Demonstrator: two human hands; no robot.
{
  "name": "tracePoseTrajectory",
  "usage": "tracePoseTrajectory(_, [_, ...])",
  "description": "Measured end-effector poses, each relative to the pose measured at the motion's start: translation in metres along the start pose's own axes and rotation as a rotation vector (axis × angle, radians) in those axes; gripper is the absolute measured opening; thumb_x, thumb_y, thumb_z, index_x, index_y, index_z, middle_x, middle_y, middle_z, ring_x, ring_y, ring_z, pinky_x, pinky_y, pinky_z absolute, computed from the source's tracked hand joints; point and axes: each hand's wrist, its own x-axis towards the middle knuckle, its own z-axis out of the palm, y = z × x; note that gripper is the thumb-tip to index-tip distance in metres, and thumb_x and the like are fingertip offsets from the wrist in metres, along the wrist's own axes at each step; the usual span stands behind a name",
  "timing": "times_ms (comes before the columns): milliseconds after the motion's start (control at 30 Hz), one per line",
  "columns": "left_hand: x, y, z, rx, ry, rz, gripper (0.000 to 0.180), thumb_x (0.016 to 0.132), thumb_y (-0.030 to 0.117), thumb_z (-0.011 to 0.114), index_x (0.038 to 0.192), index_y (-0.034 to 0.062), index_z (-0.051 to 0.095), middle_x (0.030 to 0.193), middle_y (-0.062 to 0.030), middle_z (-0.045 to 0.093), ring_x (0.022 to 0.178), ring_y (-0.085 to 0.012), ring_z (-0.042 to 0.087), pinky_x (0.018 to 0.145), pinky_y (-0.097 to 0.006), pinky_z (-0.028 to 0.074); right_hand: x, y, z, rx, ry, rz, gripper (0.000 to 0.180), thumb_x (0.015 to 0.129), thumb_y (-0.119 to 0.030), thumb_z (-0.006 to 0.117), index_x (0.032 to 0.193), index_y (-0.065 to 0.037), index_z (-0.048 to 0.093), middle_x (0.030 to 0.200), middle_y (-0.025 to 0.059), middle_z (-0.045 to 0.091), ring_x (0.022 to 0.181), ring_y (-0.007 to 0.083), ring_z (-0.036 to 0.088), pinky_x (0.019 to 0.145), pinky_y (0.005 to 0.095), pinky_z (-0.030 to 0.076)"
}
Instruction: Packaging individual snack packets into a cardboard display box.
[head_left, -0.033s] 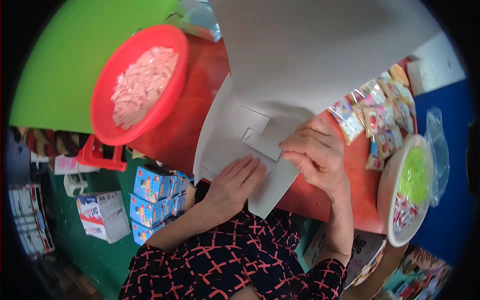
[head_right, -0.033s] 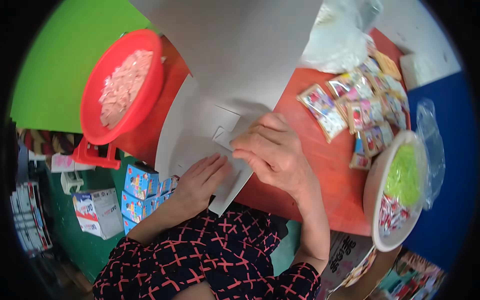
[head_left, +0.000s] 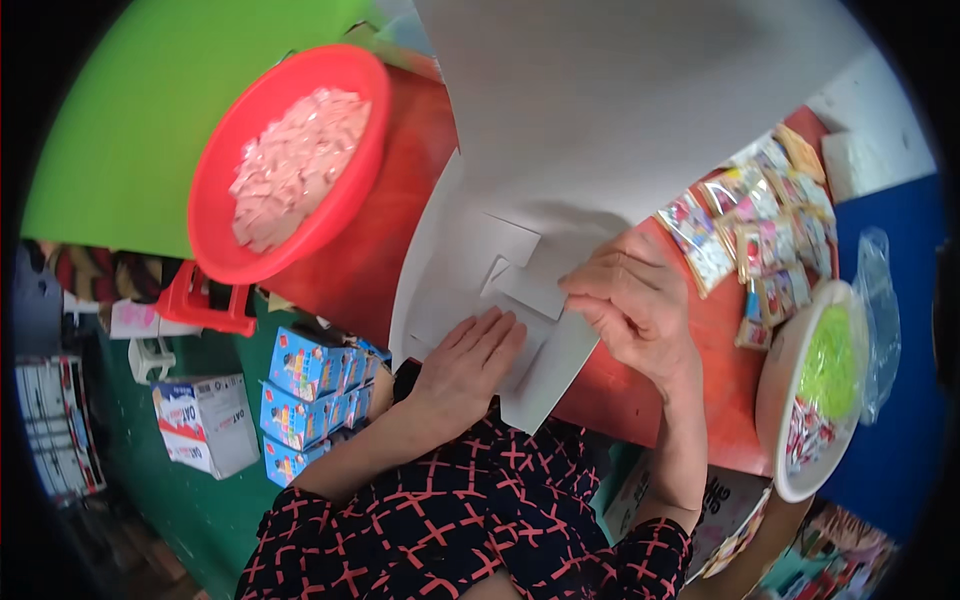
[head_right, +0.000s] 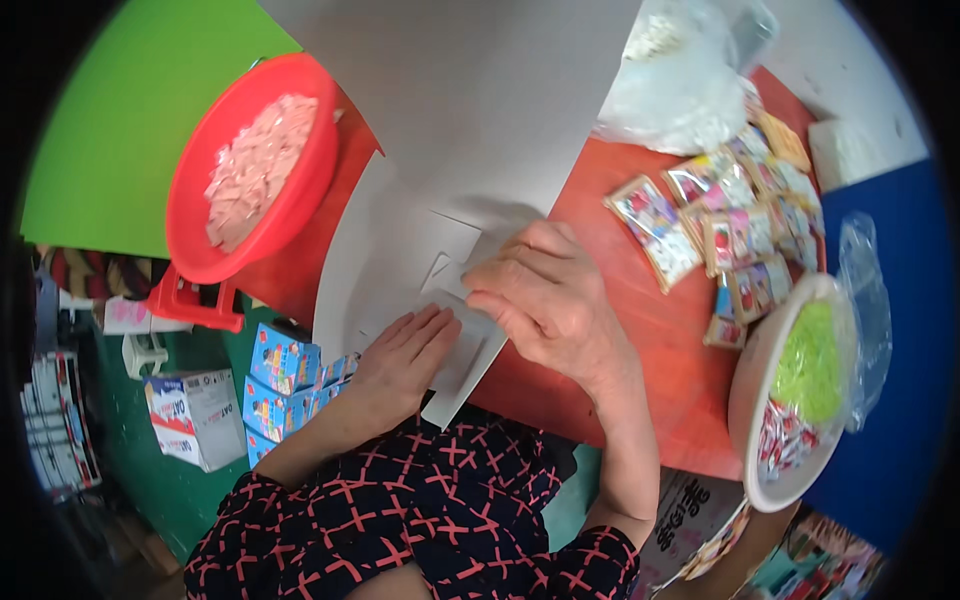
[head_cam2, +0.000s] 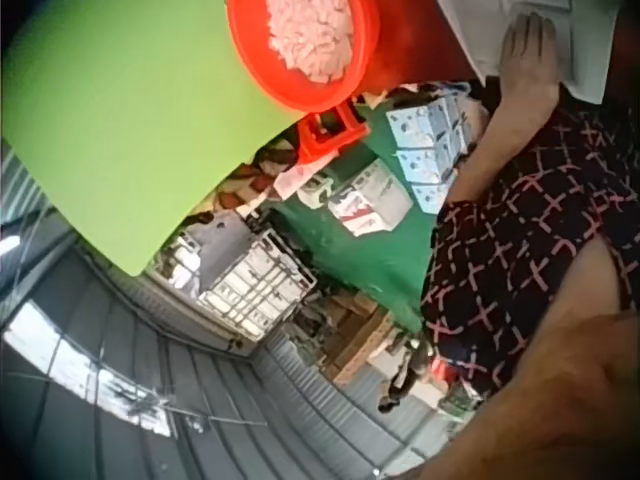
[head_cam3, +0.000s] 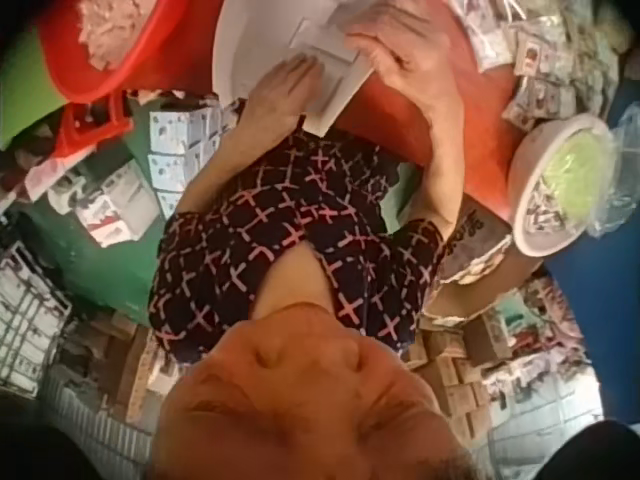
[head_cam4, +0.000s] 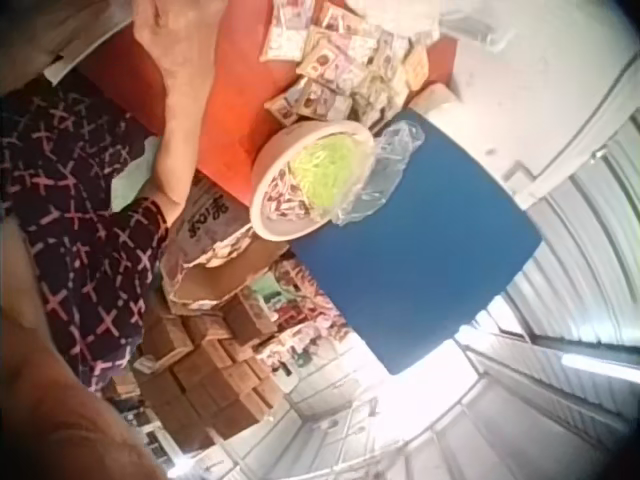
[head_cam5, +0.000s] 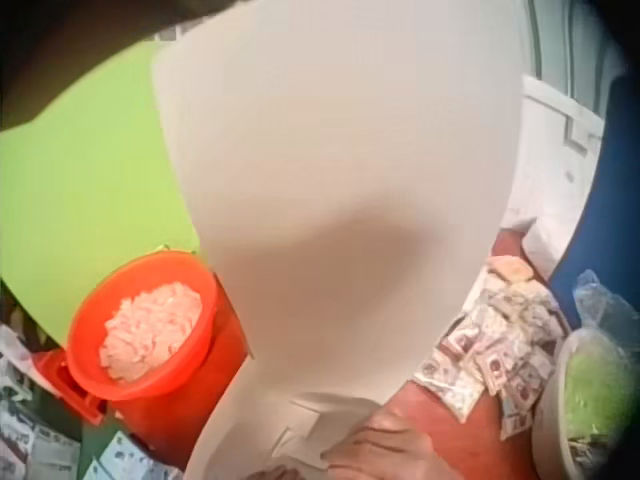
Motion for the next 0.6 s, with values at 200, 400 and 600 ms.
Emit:
tracePoseTrajectory(200, [0.017, -0.018, 0.013, -0.049, -0.164, -0.176, 0.049, 0.086, 0.024, 0.05, 0.123, -0.0067, 0.043, 0.138, -0.024, 0.035, 0.13, -0.0375, 0.032, 0.105, -0.047, 0.028, 0.046, 0.006, 0.001, -0.134, -0.143, 0.014, 0.014, 0.073, -0.005, 0.066, 0.085, 0.001, 0.063, 0.077, 0.0101, 0.061, 0.075, 0.0263, 0.055, 0.065, 0.0342, 0.045])
tracePoseTrajectory(400, [0.031, -0.011, 0.035, -0.072, 0.336, -0.113, 0.042, 0.078, 0.018, 0.06, 0.111, -0.0057, 0.053, 0.13, -0.0241, 0.044, 0.119, -0.0371, 0.045, 0.097, -0.043, 0.039, 0.064, 0.001, -0.006, -0.508, -0.162, 0.13, 0.021, 0.071, 0.002, 0.065, 0.091, 0.0, 0.06, 0.093, 0.0097, 0.063, 0.087, 0.0292, 0.056, 0.072, 0.0357, 0.047])
tracePoseTrajectory(600, [-0.029, -0.015, 0.016, -0.071, 0.367, 0.312, 0.03, 0.074, 0.009, 0.061, 0.103, 0.0023, 0.06, 0.114, -0.0148, 0.058, 0.105, -0.0292, 0.057, 0.085, -0.035, 0.046, 0.058, 0.006, -0.006, -0.379, -0.133, 0.2, 0.023, 0.069, 0.005, 0.065, 0.09, -0.002, 0.061, 0.097, 0.0103, 0.062, 0.088, 0.0291, 0.057, 0.076, 0.0358, 0.048])
